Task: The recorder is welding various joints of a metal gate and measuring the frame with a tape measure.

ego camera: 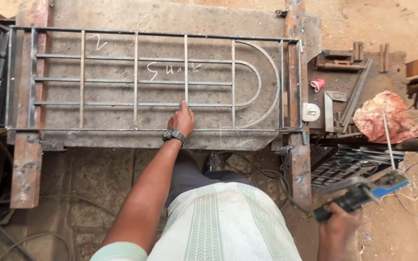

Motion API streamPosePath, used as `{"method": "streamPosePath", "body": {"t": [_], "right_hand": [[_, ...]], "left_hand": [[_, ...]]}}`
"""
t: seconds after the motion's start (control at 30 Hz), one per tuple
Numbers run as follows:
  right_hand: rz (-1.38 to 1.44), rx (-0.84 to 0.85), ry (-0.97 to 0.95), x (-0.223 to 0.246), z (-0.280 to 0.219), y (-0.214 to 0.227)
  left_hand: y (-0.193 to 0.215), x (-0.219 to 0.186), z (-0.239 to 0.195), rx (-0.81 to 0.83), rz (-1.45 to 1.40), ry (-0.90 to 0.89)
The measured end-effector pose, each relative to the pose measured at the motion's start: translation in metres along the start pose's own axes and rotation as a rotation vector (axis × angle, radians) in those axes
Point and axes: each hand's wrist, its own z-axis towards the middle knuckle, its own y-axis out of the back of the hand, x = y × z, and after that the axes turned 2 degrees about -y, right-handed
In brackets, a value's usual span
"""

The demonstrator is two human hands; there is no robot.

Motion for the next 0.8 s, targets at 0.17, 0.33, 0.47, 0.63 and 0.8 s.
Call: {"method": "streamPosePath", "body": {"t": [0.17,0.33,0.47,0.63,0.8], "right_hand": [[-0.150,0.262,0.263,0.094,-0.053,-0.081],[-0.554,0.484,0.720,0.139,-0.041,-0.150],[-0.575,0.666,0.508,0.150,-0.025,-0.227],[-0.401,0.858,0.170,0.135,-0.015,-0.293],[-0.890,0.830,0.428,0.129,-0.037,-0.333]], "left_hand": [[0.002,-0.001,-0.004,0.009,0.015,0.020],[-0.003,0.004,0.001,-0.037,-0.012,0.014],[0.012,-0.004,-0.004,0.042,0.012,0.049],[0.010,-0.004,-0.004,0.045,0.019,0.025],[0.013,-0.005,-0.006,0.097,0.012,0.046]]}}
